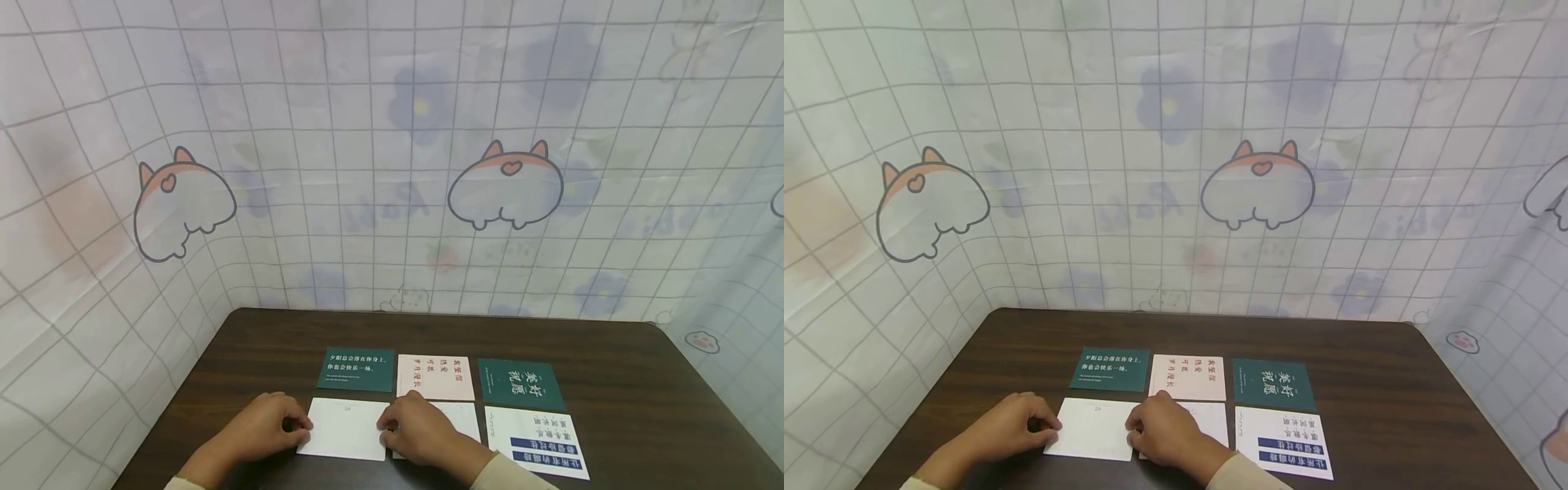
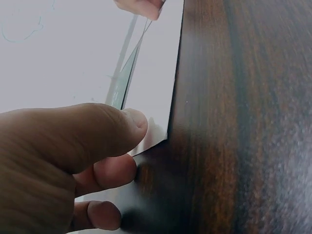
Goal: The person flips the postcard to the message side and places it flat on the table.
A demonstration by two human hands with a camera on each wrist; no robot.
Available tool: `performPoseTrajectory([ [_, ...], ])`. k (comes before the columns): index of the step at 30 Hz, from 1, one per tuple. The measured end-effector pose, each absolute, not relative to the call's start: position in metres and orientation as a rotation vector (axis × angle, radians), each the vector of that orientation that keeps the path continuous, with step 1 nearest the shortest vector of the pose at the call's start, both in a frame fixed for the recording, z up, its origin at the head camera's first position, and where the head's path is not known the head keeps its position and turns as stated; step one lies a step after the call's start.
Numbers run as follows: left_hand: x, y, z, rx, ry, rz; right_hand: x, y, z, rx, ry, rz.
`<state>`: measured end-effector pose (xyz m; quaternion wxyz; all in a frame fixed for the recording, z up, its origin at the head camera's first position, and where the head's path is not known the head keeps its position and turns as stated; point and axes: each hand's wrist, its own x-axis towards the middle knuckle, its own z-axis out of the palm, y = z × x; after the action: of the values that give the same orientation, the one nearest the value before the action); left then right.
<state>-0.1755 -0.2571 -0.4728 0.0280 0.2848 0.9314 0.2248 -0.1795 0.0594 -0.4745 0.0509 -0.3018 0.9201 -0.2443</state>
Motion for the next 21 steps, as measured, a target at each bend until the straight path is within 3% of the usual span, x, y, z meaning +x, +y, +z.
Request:
performPoseTrajectory([
  [21,-0.179,-0.239,-0.469,0.902,2.898,0.744,-0.181,0.083,-0.475,-0.935,2.822,-0.876],
])
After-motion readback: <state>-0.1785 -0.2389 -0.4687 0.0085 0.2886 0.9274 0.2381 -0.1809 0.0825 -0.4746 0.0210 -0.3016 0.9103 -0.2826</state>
